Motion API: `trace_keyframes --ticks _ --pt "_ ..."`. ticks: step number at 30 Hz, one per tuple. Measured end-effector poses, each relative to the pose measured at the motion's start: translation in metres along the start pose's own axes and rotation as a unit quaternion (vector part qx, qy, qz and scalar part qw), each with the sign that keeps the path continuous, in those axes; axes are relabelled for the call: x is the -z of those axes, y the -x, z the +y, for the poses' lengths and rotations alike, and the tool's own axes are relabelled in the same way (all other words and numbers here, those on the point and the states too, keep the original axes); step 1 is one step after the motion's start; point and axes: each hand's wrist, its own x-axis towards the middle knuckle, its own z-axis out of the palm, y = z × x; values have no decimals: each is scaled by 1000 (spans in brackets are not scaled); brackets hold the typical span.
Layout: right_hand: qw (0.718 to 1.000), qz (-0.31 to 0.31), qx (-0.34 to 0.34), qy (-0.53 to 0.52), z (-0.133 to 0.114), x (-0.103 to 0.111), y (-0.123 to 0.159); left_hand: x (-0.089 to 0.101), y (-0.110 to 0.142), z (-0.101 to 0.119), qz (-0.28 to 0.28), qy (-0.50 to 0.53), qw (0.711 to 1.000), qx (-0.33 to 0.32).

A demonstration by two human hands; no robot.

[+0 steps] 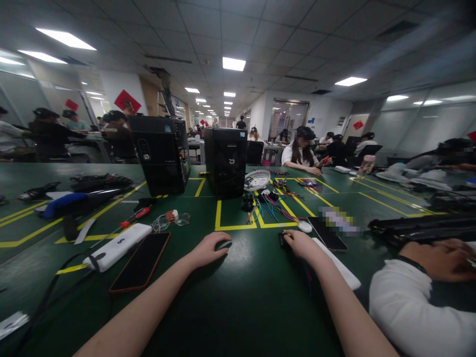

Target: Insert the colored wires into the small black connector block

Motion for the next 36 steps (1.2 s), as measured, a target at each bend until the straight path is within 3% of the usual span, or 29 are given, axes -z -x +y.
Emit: trace_keyframes --ticks 3,8,12,22,28,36 --pt "999 15 -22 -44 11 -1 -1 0 0 0 3 0 1000 0" --pt "995 46 -82 -27 25 5 -6 0 1 0 -1 -4 1000 0" --pt "993 95 -70 -1 31 15 -4 0 1 -2 -4 -5 1000 -4" --pt "997 53 -42 39 35 5 -9 -2 0 -2 4 -6 1000 -14" --pt "997 63 -22 43 34 2 -12 -1 0 0 8 -7 1000 -15" --pt "997 39 -37 48 28 -1 -13 0 0 1 3 -7 1000 -9"
